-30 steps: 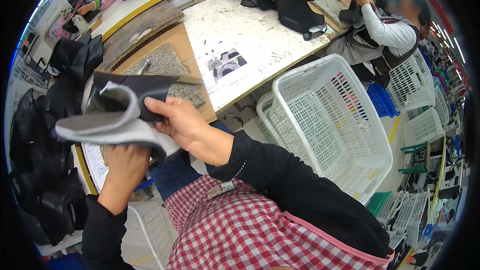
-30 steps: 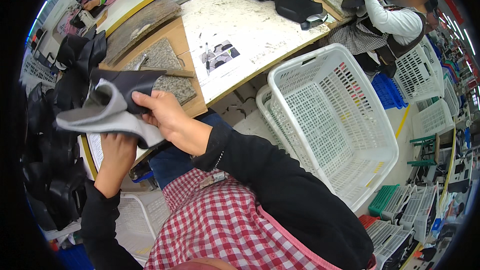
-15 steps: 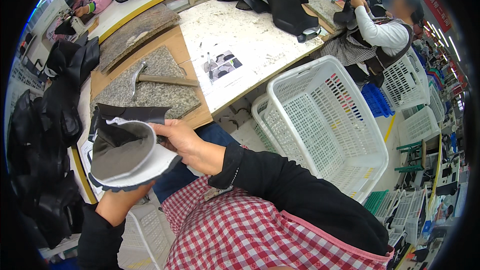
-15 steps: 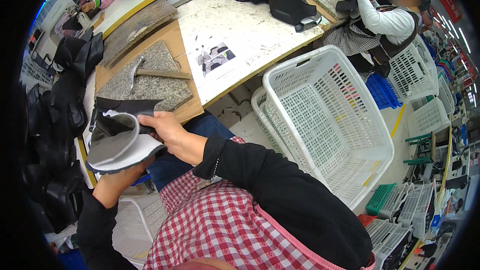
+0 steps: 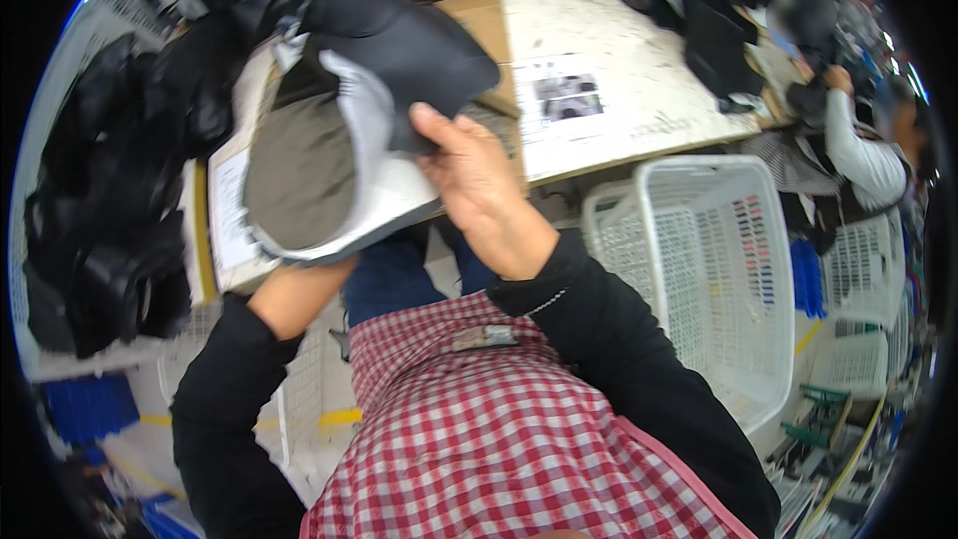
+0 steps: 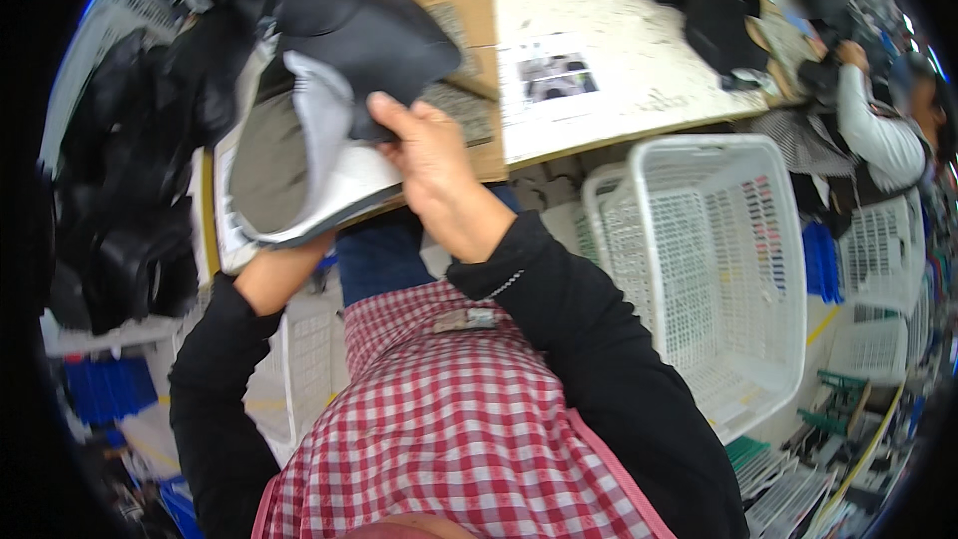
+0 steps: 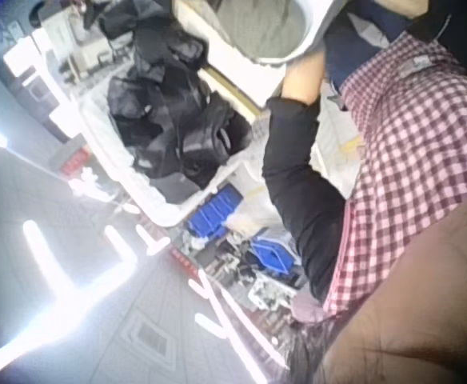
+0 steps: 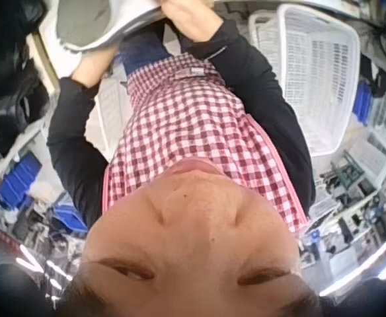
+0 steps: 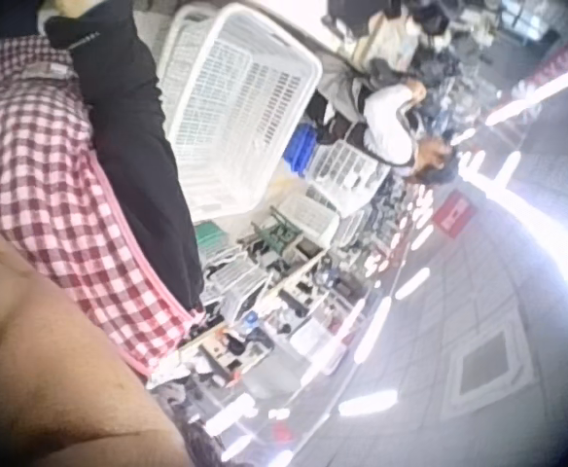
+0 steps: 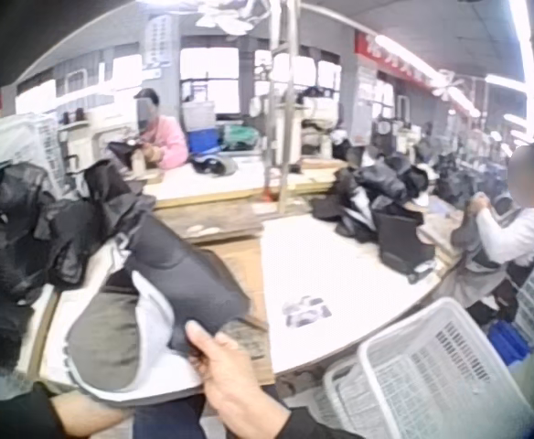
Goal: The person hammers a black shoe on a workbench, then uses a tool to adjust the sole and upper. They repeatedly inspect the shoe, reposition it, and continue hammering and adjusting the sole area.
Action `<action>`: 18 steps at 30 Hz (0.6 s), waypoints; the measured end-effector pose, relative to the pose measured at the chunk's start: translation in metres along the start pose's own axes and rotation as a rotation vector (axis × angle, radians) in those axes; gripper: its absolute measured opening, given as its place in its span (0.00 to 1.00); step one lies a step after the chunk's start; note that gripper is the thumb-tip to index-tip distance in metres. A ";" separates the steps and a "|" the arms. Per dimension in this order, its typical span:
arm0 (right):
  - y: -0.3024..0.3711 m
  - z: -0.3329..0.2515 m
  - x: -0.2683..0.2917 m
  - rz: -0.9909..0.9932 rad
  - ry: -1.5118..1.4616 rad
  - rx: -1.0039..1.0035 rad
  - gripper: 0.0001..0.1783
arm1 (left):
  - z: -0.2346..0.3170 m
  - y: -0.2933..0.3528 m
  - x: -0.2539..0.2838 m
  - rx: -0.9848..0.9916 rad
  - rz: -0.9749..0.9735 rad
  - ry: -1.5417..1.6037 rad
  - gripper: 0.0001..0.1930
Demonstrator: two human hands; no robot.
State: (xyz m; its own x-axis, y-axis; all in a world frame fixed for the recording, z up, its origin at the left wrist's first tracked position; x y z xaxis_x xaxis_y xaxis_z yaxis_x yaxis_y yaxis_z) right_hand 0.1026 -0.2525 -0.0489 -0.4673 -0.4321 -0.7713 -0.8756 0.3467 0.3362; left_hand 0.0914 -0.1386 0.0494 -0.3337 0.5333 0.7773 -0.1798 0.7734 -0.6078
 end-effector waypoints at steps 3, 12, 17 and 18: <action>-0.012 0.019 0.025 0.087 -0.003 -0.042 0.10 | 0.007 0.013 -0.006 0.039 0.031 0.045 0.24; -0.028 0.030 0.026 0.108 0.018 -0.083 0.11 | -0.016 0.034 0.008 0.181 0.232 0.270 0.26; -0.006 0.026 -0.008 -0.072 -0.043 -0.238 0.12 | -0.034 0.034 0.009 0.334 0.216 0.091 0.22; 0.000 0.033 -0.014 -0.132 -0.129 -0.315 0.13 | -0.043 0.035 0.015 0.442 0.318 0.222 0.20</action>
State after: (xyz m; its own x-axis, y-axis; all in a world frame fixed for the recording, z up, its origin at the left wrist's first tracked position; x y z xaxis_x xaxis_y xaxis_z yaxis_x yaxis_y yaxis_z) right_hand 0.1131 -0.2189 -0.0555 -0.3464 -0.3408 -0.8740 -0.9313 0.0126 0.3641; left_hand 0.1196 -0.0890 0.0470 -0.2417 0.8115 0.5321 -0.4875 0.3725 -0.7896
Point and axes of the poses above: each hand's wrist, its own y-axis away from the middle knuckle, its own x-axis out of the back of the hand, z = x × y, the point moved 9 cm from there along -y, towards the middle knuckle, and after that the axes turned 9 degrees about z, right-handed, at the moved point
